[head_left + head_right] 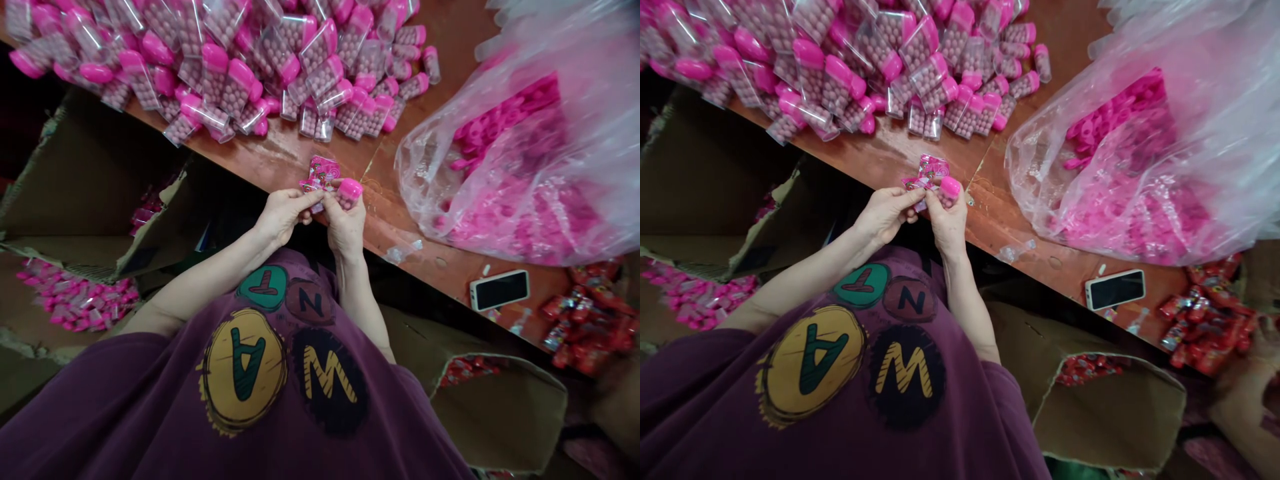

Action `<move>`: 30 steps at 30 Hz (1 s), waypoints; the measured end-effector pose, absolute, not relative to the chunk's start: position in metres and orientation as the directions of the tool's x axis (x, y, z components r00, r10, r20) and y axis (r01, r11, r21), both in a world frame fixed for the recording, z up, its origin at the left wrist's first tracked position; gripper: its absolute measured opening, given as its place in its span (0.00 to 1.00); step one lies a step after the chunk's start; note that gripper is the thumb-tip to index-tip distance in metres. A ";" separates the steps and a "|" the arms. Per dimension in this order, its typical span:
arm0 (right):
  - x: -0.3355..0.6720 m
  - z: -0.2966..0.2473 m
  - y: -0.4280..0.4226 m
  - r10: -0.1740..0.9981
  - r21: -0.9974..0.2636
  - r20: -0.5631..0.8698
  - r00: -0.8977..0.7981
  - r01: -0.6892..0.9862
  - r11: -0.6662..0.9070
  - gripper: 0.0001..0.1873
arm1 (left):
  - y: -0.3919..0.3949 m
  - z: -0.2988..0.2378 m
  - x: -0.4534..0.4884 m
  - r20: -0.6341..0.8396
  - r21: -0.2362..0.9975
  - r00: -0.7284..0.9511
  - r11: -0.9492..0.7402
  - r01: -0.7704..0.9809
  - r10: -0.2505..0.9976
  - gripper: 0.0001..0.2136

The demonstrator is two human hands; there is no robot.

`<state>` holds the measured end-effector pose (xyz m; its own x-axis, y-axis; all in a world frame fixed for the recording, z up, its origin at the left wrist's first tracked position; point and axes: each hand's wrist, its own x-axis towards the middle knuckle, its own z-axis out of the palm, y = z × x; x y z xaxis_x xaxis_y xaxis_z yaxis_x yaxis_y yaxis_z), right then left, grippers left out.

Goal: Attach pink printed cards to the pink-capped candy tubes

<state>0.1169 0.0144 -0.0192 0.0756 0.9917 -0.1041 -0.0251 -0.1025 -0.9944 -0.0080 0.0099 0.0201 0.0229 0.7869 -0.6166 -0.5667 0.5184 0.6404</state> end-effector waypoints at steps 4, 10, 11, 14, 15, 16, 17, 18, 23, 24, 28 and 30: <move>0.119 -0.010 0.017 0.989 -0.988 -0.144 0.029 -0.057 -0.142 0.28 | 0.012 0.023 -0.013 -0.597 0.646 0.068 0.530 -0.549 0.799 0.15; 0.125 0.006 0.017 0.948 -0.917 -0.299 -0.111 -0.241 -0.318 0.27 | 0.017 0.019 -0.019 -0.585 0.685 -0.091 0.431 -0.588 0.806 0.14; 0.126 0.008 0.015 0.939 -0.901 -0.319 -0.127 -0.267 -0.342 0.28 | 0.017 0.018 -0.019 -0.593 0.685 -0.114 0.425 -0.592 0.797 0.15; 0.127 0.012 0.002 0.924 -0.870 -0.355 -0.139 -0.313 -0.381 0.28 | 0.017 0.013 -0.018 -0.614 0.684 -0.157 0.422 -0.596 0.773 0.19; 0.126 0.012 -0.002 0.928 -0.872 -0.350 -0.130 -0.317 -0.373 0.27 | 0.017 0.012 -0.017 -0.616 0.685 -0.168 0.418 -0.596 0.770 0.20; 0.124 0.011 -0.006 0.934 -0.880 -0.336 -0.117 -0.314 -0.356 0.27 | 0.017 0.011 -0.016 -0.615 0.689 -0.177 0.415 -0.595 0.768 0.21; 0.122 0.010 -0.010 0.942 -0.892 -0.318 -0.104 -0.305 -0.335 0.26 | 0.016 0.011 -0.015 -0.612 0.694 -0.183 0.411 -0.591 0.769 0.21; 0.120 0.008 -0.013 0.950 -0.905 -0.300 -0.091 -0.288 -0.314 0.26 | 0.015 0.012 -0.013 -0.608 0.699 -0.187 0.409 -0.587 0.771 0.22; 0.110 -0.003 -0.021 0.972 -0.960 -0.237 0.007 -0.157 -0.233 0.25 | 0.012 0.014 -0.007 -0.603 0.714 -0.203 0.408 -0.569 0.771 0.24; 0.108 -0.005 -0.022 0.974 -0.966 -0.224 0.015 -0.136 -0.220 0.25 | 0.012 0.014 -0.007 -0.606 0.714 -0.205 0.411 -0.567 0.769 0.24; 0.104 -0.006 -0.024 0.979 -0.964 -0.205 -0.014 -0.173 -0.204 0.23 | 0.010 0.012 -0.006 -0.600 0.711 -0.186 0.413 -0.569 0.778 0.25; 0.105 -0.003 -0.024 0.969 -0.935 -0.247 -0.034 -0.255 -0.247 0.23 | 0.010 0.012 -0.006 -0.597 0.708 -0.166 0.419 -0.568 0.785 0.25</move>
<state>0.1045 -0.0240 -0.0032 -0.0336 0.9685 -0.2466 -0.2551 -0.2469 -0.9349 -0.0059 0.0096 0.0121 -0.1662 0.7846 -0.5973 -0.5678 0.4192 0.7085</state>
